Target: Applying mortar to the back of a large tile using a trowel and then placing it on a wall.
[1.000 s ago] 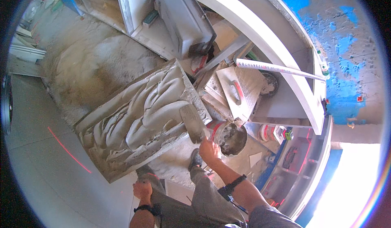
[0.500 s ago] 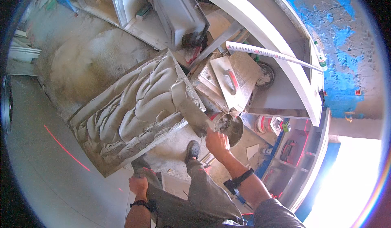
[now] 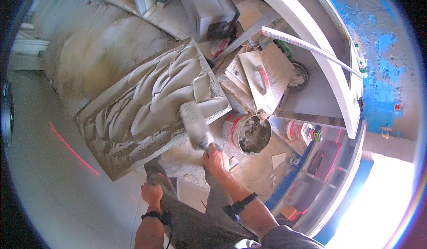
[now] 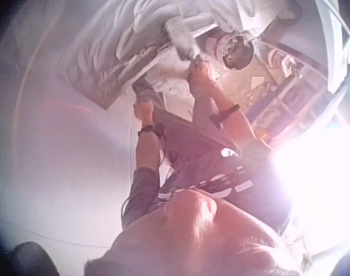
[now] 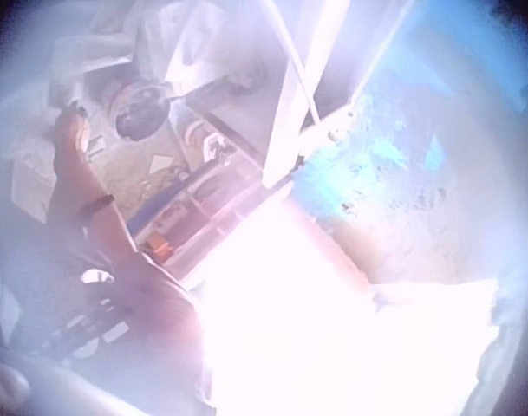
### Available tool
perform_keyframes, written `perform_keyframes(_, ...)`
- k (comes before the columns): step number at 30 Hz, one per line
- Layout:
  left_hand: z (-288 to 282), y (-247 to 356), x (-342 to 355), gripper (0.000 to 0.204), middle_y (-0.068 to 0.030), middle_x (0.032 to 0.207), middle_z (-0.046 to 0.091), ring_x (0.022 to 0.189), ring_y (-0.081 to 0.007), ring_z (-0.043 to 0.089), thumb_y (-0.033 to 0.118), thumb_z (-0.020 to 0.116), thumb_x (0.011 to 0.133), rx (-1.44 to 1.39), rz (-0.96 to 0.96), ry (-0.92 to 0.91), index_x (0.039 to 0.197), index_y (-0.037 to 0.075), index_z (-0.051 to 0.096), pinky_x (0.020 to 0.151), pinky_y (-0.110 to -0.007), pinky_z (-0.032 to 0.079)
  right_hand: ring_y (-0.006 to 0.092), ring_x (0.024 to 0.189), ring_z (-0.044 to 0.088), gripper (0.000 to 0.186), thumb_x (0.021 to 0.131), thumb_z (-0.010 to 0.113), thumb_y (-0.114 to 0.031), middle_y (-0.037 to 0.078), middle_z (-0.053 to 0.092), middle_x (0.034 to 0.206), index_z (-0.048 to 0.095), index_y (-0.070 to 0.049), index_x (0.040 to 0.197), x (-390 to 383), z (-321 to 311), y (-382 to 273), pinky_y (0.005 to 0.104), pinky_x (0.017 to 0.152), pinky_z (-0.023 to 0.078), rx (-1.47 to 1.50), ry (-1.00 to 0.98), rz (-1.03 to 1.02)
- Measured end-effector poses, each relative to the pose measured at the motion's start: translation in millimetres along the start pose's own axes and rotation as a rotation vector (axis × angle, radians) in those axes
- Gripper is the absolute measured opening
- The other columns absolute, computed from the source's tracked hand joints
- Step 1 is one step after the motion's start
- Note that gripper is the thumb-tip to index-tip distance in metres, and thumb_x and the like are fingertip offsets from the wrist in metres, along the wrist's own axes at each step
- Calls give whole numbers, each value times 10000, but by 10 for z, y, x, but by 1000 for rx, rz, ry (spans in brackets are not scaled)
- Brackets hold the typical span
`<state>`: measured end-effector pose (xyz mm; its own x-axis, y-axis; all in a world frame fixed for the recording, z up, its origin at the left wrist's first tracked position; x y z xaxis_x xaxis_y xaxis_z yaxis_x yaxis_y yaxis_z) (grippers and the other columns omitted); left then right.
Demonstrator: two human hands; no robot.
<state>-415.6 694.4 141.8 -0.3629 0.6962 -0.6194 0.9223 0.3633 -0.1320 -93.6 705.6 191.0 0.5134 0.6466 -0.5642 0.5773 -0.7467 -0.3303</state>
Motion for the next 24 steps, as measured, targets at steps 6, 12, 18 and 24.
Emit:
perform_keyframes(6,-69,284,-92,448,-252,1102,641,1003,-407,661,351,602,837,-23,-69,-90,1060,-35,646,867,-497,540,409,811,688,249,919,538,-276,238,679,877,587,-38,969,8,684,97,536,690,524,-58,-127,-212)
perform_keyframes(12,80,1,-85,445,-247,1115,635,970,-413,669,353,599,835,-49,-98,-79,1052,-32,650,843,-505,545,458,804,676,279,910,584,-284,254,679,835,524,-31,1010,-392,463,-78,540,718,538,-148,-157,-49)
perform_keyframes(18,260,-104,-82,458,-230,1088,634,961,-421,664,361,592,833,-101,-149,-45,1071,-26,652,840,-512,540,467,827,662,281,909,622,-272,273,667,859,588,-26,1040,-596,1038,-260,526,711,515,269,-123,-170)
perform_keyframes(24,222,-166,-89,472,-229,1109,628,977,-414,662,383,580,839,-150,-206,-99,1071,-21,653,859,-512,533,418,734,686,208,896,581,-186,207,672,848,545,-58,1055,-414,1026,-555,539,692,540,-489,-246,-396)
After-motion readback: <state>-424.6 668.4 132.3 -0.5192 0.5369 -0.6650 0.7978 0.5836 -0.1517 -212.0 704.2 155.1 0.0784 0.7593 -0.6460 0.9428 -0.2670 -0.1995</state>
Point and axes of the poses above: each hand's wrist, its own x-axis towards the middle knuckle, its own z-axis out of the palm, y = z × x, the point moved 1 cm from there along x, towards the middle knuckle
